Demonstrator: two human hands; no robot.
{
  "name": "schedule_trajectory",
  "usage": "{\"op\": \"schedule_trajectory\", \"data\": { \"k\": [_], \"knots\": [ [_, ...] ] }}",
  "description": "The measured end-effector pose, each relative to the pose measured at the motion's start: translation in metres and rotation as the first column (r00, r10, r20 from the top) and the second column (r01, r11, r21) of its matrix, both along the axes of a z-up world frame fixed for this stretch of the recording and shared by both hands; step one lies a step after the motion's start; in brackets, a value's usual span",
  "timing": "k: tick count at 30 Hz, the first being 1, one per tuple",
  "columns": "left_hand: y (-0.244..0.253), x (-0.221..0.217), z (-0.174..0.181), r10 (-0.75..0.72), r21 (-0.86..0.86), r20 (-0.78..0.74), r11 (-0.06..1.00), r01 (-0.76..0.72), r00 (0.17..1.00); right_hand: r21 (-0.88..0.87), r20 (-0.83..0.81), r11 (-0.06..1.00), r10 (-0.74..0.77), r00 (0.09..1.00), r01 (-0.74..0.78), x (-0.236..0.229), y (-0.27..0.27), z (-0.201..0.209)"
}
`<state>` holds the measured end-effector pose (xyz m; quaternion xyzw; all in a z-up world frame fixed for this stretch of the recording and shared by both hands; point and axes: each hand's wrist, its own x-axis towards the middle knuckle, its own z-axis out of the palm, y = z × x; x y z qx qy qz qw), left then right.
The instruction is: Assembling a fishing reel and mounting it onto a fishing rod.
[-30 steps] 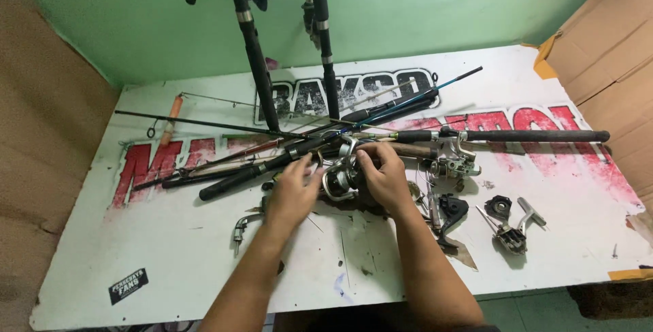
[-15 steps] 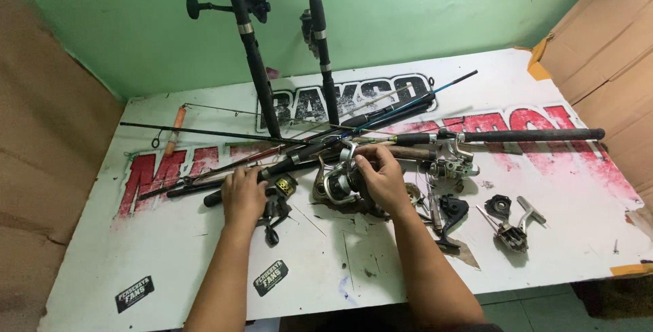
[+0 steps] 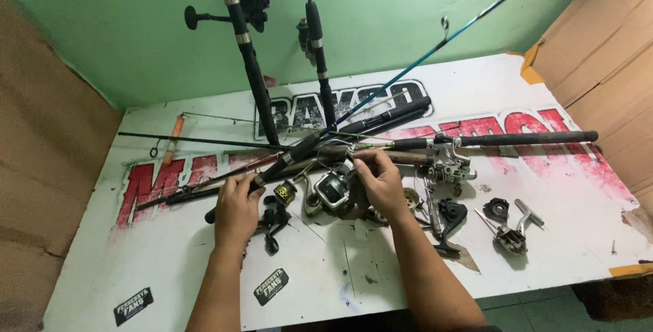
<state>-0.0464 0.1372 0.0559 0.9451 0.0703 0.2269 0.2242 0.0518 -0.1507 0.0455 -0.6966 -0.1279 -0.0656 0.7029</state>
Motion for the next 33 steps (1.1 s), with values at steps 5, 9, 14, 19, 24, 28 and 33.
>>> {"op": "schedule_trajectory", "data": {
  "k": [5, 9, 14, 19, 24, 28, 33],
  "knots": [
    [-0.015, -0.003, 0.023, -0.106, -0.121, 0.026, 0.987, 0.109, 0.994, 0.070, 0.018, 0.997, 0.028, 0.999, -0.029, -0.005, 0.002, 0.001],
    [-0.028, -0.009, 0.034, -0.190, -0.298, 0.005, 0.937, 0.183, 0.982, 0.137, -0.019, 0.991, 0.013, 1.000, -0.010, -0.004, 0.003, 0.004],
    [-0.046, -0.008, 0.040, -0.279, -0.555, 0.005, 0.798, 0.234, 0.960, 0.396, -0.138, 0.918, 0.064, 0.988, -0.005, -0.009, 0.013, 0.021],
    [-0.070, 0.002, 0.027, -0.360, -0.702, 0.096, 0.637, 0.319, 0.928, 0.446, -0.121, 0.893, 0.130, 0.984, -0.063, -0.032, 0.022, 0.059],
    [-0.102, 0.003, 0.046, -0.404, -0.719, 0.195, 0.561, 0.410, 0.894, 0.366, 0.116, 0.925, 0.069, 0.991, -0.107, -0.048, 0.039, 0.082],
    [-0.120, 0.002, 0.060, -0.436, -0.753, 0.195, 0.508, 0.419, 0.879, 0.344, 0.197, 0.939, -0.040, 0.979, -0.031, -0.049, 0.054, 0.079],
    [-0.129, 0.005, 0.054, -0.390, -0.786, 0.208, 0.478, 0.391, 0.897, 0.239, 0.357, 0.957, -0.242, 0.902, 0.162, -0.023, 0.063, 0.043]
  ]
}}
